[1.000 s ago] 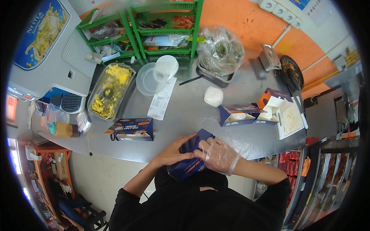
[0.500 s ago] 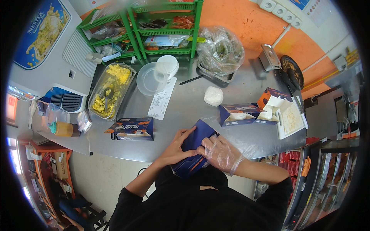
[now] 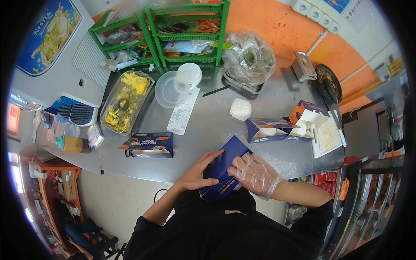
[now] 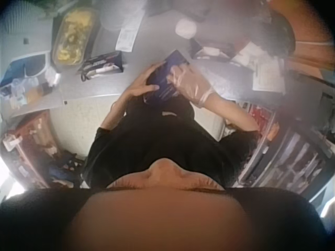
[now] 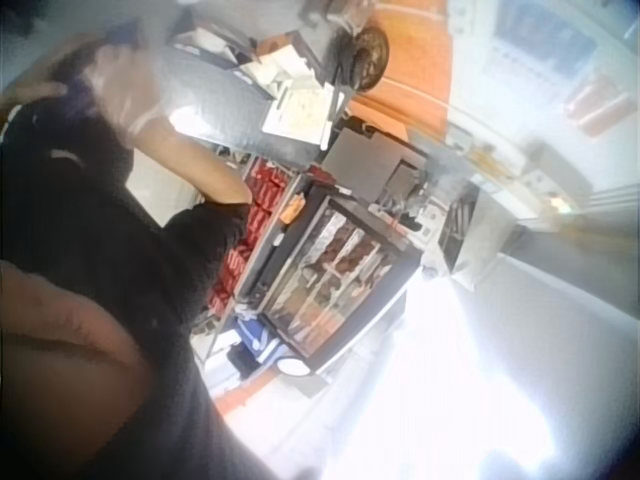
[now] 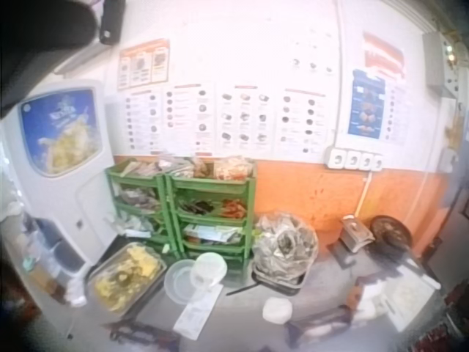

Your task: The person assembles meal boxes by placing buns and yellow scrambled egg into blue boxes, then retrieves fried chicken from a rotisserie oven, cuts it into pieces on a cutting board, and adds the pieces to the boxes.

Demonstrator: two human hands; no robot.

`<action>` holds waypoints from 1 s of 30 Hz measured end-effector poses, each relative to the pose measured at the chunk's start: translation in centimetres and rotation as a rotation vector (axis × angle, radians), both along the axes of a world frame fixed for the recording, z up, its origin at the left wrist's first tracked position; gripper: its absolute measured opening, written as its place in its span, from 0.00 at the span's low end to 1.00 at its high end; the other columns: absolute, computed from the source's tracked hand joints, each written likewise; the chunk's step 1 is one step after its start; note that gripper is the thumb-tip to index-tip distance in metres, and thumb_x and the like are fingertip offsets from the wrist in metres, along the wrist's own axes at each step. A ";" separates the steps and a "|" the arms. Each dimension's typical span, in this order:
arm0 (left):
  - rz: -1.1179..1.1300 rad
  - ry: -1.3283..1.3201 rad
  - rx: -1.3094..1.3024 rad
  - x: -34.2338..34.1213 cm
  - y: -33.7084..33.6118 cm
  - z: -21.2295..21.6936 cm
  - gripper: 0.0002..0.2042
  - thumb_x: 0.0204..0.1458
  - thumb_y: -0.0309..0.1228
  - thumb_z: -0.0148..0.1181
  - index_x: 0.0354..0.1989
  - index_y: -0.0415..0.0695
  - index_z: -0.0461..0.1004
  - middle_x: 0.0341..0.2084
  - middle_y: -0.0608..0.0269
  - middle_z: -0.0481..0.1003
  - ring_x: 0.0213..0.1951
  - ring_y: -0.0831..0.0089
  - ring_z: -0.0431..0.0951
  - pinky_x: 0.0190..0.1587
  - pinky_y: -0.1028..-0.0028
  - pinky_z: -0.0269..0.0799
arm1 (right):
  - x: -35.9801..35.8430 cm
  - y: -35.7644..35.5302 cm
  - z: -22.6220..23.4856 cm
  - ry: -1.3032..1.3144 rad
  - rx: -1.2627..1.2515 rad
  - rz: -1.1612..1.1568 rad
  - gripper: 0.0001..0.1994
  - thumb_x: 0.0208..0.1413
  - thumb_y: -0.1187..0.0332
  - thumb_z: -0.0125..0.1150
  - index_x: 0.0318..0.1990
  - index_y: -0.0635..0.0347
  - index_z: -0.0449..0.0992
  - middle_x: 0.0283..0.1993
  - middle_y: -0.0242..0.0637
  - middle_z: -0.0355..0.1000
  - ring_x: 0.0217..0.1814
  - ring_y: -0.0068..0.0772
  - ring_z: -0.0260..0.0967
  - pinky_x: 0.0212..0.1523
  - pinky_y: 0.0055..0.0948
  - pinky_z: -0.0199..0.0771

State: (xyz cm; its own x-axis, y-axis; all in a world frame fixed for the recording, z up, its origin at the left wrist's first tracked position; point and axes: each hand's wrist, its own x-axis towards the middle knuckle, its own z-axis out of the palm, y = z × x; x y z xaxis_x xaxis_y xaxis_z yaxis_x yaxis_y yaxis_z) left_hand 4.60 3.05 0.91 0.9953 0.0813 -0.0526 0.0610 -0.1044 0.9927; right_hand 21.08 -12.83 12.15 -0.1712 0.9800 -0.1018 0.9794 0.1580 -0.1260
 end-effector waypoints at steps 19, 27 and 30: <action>-0.052 0.169 0.000 -1.3 -0.8 1.7 0.50 0.49 0.58 0.55 0.71 0.45 0.34 0.63 0.42 0.46 0.67 0.51 0.46 0.67 0.61 0.42 | 0.2 -1.1 0.3 0.240 0.078 0.015 0.17 0.49 0.70 0.56 0.49 0.52 0.70 0.42 0.38 0.65 0.43 0.38 0.67 0.42 0.36 0.69; -0.014 0.186 -0.201 -2.3 -2.3 0.7 0.48 0.48 0.60 0.49 0.70 0.44 0.35 0.64 0.43 0.45 0.68 0.52 0.43 0.68 0.59 0.39 | -2.5 -2.1 -2.3 0.420 0.224 0.018 0.30 0.43 0.70 0.62 0.59 0.49 0.67 0.47 0.38 0.68 0.46 0.41 0.69 0.46 0.39 0.71; 0.025 0.182 -0.215 -2.6 -2.4 1.2 0.47 0.49 0.57 0.49 0.70 0.43 0.36 0.64 0.44 0.45 0.68 0.53 0.44 0.68 0.58 0.38 | -2.7 -2.3 -2.4 0.430 0.253 -0.028 0.29 0.42 0.70 0.62 0.57 0.50 0.68 0.47 0.37 0.68 0.47 0.39 0.69 0.47 0.37 0.71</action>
